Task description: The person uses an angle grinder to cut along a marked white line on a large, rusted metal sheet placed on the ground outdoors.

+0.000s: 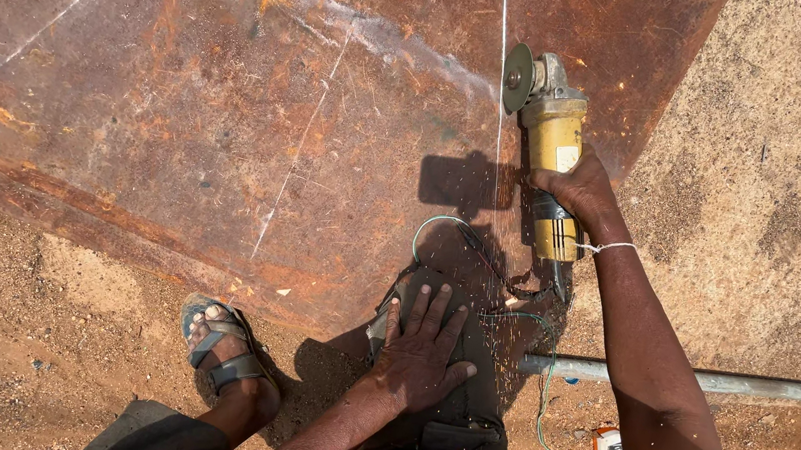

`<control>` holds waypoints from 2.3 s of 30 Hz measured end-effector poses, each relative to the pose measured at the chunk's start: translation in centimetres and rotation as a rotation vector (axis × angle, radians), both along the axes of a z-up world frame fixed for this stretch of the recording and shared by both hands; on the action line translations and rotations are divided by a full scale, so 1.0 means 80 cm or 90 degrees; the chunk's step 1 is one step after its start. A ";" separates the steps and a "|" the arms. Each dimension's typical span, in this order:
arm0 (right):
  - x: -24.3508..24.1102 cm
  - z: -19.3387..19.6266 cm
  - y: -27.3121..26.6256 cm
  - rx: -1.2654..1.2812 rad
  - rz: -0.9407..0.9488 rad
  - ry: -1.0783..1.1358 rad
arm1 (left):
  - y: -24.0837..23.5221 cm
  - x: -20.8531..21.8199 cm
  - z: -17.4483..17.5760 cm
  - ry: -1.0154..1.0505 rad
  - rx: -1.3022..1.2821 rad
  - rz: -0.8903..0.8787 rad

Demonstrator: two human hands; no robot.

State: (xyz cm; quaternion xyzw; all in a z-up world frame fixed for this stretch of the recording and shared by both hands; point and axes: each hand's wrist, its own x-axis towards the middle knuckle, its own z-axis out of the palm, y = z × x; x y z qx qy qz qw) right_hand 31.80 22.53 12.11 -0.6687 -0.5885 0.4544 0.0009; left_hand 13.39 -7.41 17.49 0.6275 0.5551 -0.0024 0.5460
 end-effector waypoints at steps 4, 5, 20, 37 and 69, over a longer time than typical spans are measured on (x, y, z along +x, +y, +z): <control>-0.008 -0.001 0.005 -0.007 -0.018 -0.011 | 0.006 0.002 0.001 0.009 -0.049 -0.029; -0.011 -0.002 0.010 -0.007 -0.015 -0.019 | 0.008 0.002 0.000 0.008 -0.062 -0.032; -0.067 -0.007 0.106 0.030 -0.021 -0.001 | -0.006 0.005 -0.018 -0.045 0.041 0.047; -0.124 -0.035 0.208 0.105 -0.053 -0.040 | 0.013 -0.005 -0.017 -0.095 -0.079 0.038; -0.088 -0.009 0.127 0.082 -0.032 -0.046 | -0.001 -0.006 -0.020 -0.089 0.011 0.055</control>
